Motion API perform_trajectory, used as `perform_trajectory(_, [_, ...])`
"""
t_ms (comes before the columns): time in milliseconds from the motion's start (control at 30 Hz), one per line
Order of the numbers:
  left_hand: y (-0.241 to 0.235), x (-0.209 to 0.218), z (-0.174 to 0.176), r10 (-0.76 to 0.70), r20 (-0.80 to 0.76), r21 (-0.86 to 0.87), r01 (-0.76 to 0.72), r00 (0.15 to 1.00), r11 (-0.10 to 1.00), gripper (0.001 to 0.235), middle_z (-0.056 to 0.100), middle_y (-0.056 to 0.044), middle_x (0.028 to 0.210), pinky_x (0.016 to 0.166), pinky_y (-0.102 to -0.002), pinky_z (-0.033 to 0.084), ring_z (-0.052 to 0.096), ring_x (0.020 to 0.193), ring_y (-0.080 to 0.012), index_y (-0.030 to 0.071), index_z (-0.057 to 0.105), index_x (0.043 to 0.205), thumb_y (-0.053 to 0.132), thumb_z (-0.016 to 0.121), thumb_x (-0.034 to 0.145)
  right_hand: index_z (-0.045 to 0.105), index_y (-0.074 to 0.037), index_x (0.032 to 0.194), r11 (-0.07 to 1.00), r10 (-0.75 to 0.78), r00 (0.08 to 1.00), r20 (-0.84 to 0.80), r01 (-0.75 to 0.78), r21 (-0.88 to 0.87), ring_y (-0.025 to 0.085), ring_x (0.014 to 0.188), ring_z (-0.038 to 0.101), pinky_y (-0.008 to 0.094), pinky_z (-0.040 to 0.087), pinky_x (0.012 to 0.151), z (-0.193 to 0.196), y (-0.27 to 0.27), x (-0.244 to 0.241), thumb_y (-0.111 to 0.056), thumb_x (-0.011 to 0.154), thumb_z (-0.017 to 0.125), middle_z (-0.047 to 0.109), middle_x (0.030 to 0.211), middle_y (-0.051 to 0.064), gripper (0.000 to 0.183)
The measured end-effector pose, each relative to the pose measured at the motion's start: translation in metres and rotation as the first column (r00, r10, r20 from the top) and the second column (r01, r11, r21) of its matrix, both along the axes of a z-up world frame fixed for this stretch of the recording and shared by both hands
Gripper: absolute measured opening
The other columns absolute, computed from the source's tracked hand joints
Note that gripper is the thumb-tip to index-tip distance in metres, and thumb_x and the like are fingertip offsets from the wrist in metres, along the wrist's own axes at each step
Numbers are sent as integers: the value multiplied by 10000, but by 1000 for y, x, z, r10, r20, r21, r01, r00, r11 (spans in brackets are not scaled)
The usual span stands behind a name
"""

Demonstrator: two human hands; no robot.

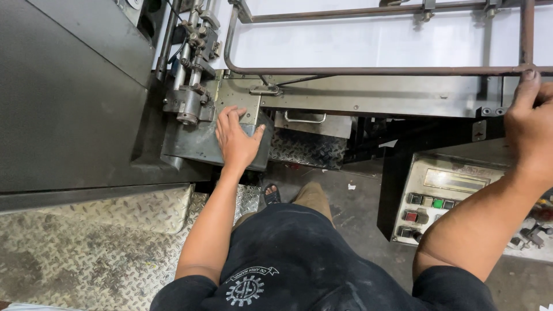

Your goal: The person walks to a large industrial machine and operates a control panel with various buttons. They then manually adjust a metal lever and a sliding gate on the machine's side while sheets of paper are fed through the rollers.

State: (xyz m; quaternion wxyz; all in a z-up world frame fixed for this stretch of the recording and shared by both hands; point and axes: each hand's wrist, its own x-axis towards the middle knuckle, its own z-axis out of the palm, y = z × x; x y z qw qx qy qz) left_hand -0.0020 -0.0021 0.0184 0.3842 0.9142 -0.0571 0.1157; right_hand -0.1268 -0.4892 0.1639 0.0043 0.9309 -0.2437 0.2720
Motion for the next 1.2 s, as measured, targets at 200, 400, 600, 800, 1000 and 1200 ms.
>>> perform_trajectory(200, [0, 0, 0, 0, 4, 2, 0, 1000, 1000, 594, 487, -126, 1376, 1096, -483, 362, 451, 1323, -356, 79, 569, 1230, 247, 887, 758, 697, 6, 911, 999, -5, 1000, 0, 5, 47, 314, 561, 533, 448, 431, 548, 7, 8, 2, -301, 1142, 512, 593, 703, 167, 425])
perform_trajectory(400, [0, 2, -2, -6, 8, -2, 6, 1000, 1000, 597, 490, -126, 1380, 1099, -483, 359, 454, 1324, -358, 80, 573, 1231, 249, 892, 755, 728, 18, 989, 993, 52, 997, 56, -57, 99, 318, 648, 603, 451, 471, 607, 4, 1, -3, -292, 1160, 523, 653, 770, 172, 408])
perform_trajectory(600, [-1, 2, -7, -19, 35, 2, 19, 999, 1000, 601, 503, -128, 1384, 1109, -491, 358, 467, 1322, -362, 86, 580, 1231, 245, 900, 748, 795, -99, 940, 966, 57, 998, 23, -49, -255, 323, 752, 624, 440, 472, 664, 19, 8, -11, -289, 1089, 572, 684, 775, 120, 329])
perform_trajectory(800, [-1, 2, -6, -19, 41, 19, 18, 999, 1000, 603, 504, -136, 1391, 1113, -503, 352, 462, 1337, -369, 89, 579, 1236, 245, 903, 752, 794, -220, 819, 829, -6, 999, 44, 29, -559, 263, 712, 575, 383, 414, 639, 36, 26, -9, -334, 966, 647, 630, 680, 32, 237])
perform_trajectory(1000, [1, 2, -10, -33, 65, 20, 32, 997, 999, 604, 501, -150, 1392, 1123, -510, 346, 453, 1349, -373, 85, 574, 1250, 245, 902, 769, 798, -219, 830, 827, 37, 996, 77, 13, -562, 255, 722, 553, 365, 408, 679, 35, 28, -9, -316, 947, 673, 610, 678, 10, 197])
perform_trajectory(1200, [0, 1, -7, -32, 27, 15, 32, 999, 999, 603, 486, -148, 1401, 1128, -516, 330, 436, 1360, -371, 83, 572, 1256, 245, 899, 777, 808, -215, 836, 820, 50, 995, 81, 5, -572, 249, 695, 541, 359, 408, 674, 39, 34, -8, -328, 962, 682, 601, 658, 7, 211])
